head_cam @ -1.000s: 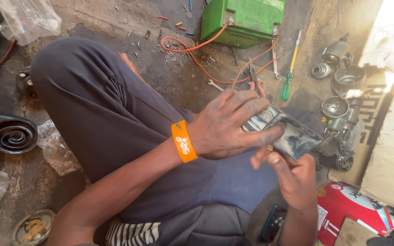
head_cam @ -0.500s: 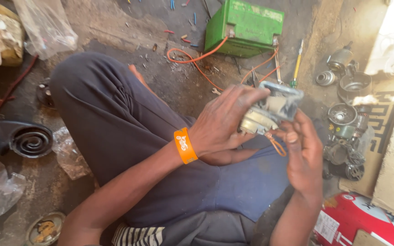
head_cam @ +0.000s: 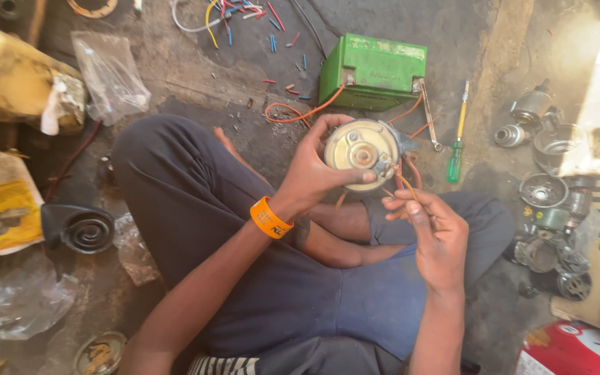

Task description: The person sits on the floor and twists two orange wires together by hand. They then connect the twisted wires to a small cylindrical electrical component and use a screwdriver to tighten a terminal screw on the component.

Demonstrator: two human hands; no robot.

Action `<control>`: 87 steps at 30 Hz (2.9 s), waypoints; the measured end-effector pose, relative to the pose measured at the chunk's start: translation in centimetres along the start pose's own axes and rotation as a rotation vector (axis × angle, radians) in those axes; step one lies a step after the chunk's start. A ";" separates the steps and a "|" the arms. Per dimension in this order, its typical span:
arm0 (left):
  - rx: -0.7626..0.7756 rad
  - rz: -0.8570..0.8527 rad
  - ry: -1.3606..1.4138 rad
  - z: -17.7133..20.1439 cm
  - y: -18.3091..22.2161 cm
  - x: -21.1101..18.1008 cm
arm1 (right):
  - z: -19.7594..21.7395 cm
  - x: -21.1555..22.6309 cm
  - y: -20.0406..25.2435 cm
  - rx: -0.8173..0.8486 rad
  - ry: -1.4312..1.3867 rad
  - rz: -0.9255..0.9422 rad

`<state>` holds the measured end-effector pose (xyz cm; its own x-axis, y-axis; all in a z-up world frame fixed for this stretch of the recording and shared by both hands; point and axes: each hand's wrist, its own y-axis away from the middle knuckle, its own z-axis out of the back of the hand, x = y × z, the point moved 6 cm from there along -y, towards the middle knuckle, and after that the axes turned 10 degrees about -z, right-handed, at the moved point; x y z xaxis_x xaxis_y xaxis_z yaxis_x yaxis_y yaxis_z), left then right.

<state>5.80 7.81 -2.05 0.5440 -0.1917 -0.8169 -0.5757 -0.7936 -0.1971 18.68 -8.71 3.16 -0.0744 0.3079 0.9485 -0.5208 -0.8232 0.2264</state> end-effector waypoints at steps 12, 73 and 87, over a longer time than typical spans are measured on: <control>0.242 0.113 -0.009 0.1 -0.6 -1.8 | 1.4 -0.7 -5.0 -0.031 -0.188 0.044; -0.294 -0.371 -0.386 2.8 -13.5 -3.3 | 1.3 -9.1 -7.4 -0.083 -0.452 0.055; -0.308 -0.513 -0.805 2.5 -12.1 -1.7 | -0.6 -10.7 -9.0 -0.020 -0.247 -0.128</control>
<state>10.34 19.15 0.35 0.0410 0.5732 -0.8184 -0.1420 -0.8075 -0.5726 23.64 -4.28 -9.19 0.2014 0.2807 0.9384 -0.5299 -0.7746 0.3454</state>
